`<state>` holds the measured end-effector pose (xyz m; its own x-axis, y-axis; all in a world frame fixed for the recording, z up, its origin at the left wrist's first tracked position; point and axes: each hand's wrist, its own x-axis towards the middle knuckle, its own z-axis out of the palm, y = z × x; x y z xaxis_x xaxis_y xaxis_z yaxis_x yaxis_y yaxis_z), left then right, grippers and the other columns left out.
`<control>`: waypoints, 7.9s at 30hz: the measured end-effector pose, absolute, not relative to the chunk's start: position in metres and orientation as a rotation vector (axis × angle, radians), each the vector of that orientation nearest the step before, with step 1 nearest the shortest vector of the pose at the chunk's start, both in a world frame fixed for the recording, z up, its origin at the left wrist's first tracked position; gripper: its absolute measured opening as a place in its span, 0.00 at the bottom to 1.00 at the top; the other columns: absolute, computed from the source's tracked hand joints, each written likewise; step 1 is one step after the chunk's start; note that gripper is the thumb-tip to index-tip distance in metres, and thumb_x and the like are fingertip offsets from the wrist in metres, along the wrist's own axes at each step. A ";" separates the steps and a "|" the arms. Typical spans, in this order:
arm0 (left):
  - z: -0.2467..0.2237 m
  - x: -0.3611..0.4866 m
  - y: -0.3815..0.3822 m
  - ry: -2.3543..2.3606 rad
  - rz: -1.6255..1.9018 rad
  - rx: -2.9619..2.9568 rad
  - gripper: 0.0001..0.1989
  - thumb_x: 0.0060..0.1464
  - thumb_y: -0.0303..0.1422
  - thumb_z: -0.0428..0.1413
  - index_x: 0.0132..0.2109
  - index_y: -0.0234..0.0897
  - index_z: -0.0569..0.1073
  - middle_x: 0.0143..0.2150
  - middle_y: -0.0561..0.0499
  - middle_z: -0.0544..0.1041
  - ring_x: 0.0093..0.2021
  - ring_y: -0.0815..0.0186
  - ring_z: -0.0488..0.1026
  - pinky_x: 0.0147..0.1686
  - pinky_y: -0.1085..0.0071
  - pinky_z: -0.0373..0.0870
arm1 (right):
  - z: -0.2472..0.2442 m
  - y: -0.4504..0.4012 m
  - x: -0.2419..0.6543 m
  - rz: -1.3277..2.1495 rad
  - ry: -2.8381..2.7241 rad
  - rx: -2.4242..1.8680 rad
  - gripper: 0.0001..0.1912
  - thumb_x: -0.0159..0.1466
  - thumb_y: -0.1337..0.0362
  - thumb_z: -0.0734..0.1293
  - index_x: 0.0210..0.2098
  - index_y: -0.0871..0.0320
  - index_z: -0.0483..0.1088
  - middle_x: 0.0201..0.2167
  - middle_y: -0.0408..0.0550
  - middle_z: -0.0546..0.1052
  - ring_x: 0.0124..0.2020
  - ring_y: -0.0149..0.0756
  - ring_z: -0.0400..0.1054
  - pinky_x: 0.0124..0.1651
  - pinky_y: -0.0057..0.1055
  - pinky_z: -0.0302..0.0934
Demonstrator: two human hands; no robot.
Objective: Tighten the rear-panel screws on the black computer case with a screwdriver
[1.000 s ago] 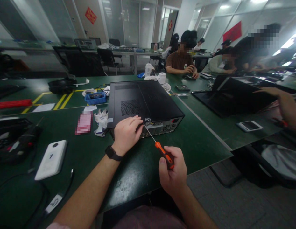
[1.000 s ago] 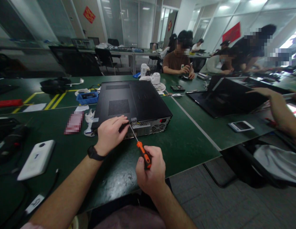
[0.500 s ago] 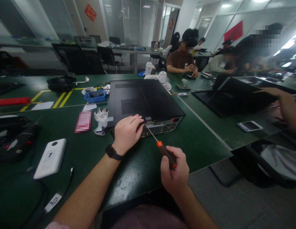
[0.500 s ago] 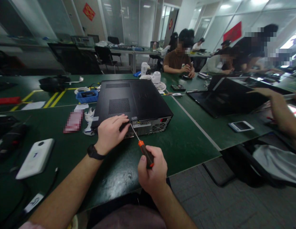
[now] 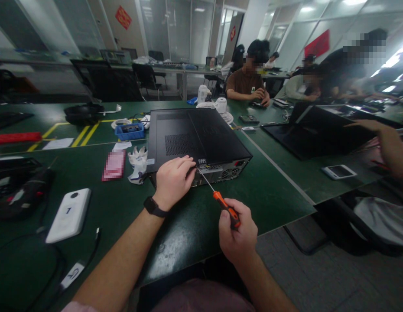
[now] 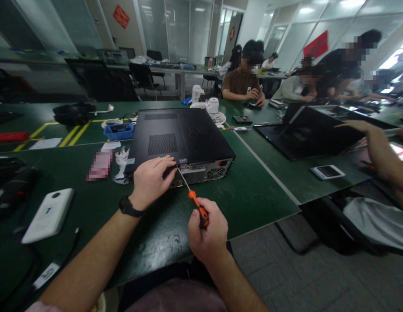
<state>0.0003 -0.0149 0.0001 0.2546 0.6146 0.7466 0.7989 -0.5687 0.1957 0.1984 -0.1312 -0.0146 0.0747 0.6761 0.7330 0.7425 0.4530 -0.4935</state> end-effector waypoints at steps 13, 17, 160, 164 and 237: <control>0.000 0.001 -0.014 -1.312 -1.198 -2.290 0.06 0.63 0.31 0.59 0.46 0.38 0.78 0.51 0.46 0.84 0.53 0.56 0.81 0.55 0.56 0.77 | -0.014 -0.131 0.197 -0.068 -1.635 -1.208 0.11 0.69 0.67 0.63 0.51 0.56 0.69 0.38 0.49 0.80 0.35 0.37 0.78 0.38 0.34 0.74; 0.000 0.001 -0.014 -1.303 -1.211 -2.288 0.06 0.63 0.30 0.59 0.46 0.39 0.78 0.50 0.47 0.84 0.53 0.56 0.81 0.55 0.57 0.76 | -0.018 -0.132 0.198 0.023 -1.639 -1.268 0.12 0.72 0.66 0.61 0.53 0.55 0.69 0.34 0.46 0.80 0.29 0.33 0.77 0.33 0.30 0.72; 0.000 0.001 -0.014 -1.306 -1.212 -2.294 0.06 0.64 0.31 0.59 0.47 0.38 0.78 0.51 0.47 0.84 0.53 0.56 0.81 0.55 0.56 0.77 | -0.023 -0.134 0.199 0.106 -1.611 -1.290 0.14 0.71 0.64 0.62 0.56 0.56 0.67 0.35 0.47 0.79 0.30 0.35 0.76 0.34 0.33 0.73; -0.001 0.000 -0.014 -1.313 -1.222 -2.311 0.07 0.63 0.31 0.59 0.47 0.39 0.79 0.51 0.46 0.84 0.54 0.55 0.80 0.55 0.54 0.76 | -0.017 -0.132 0.197 -0.076 -1.615 -1.241 0.15 0.67 0.66 0.65 0.53 0.56 0.67 0.41 0.51 0.78 0.38 0.39 0.78 0.40 0.36 0.74; 0.001 0.000 -0.015 -1.295 -1.214 -2.299 0.06 0.64 0.31 0.58 0.47 0.38 0.78 0.51 0.46 0.84 0.53 0.57 0.81 0.55 0.56 0.77 | -0.023 -0.135 0.199 0.106 -1.594 -1.281 0.14 0.71 0.65 0.60 0.55 0.55 0.68 0.36 0.47 0.79 0.32 0.36 0.77 0.34 0.33 0.72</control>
<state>0.0004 -0.0146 0.0009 0.2636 0.5975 0.7573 0.7941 -0.5801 0.1813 0.1992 -0.1355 -0.0228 0.1118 0.7563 0.6446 0.6644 0.4255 -0.6144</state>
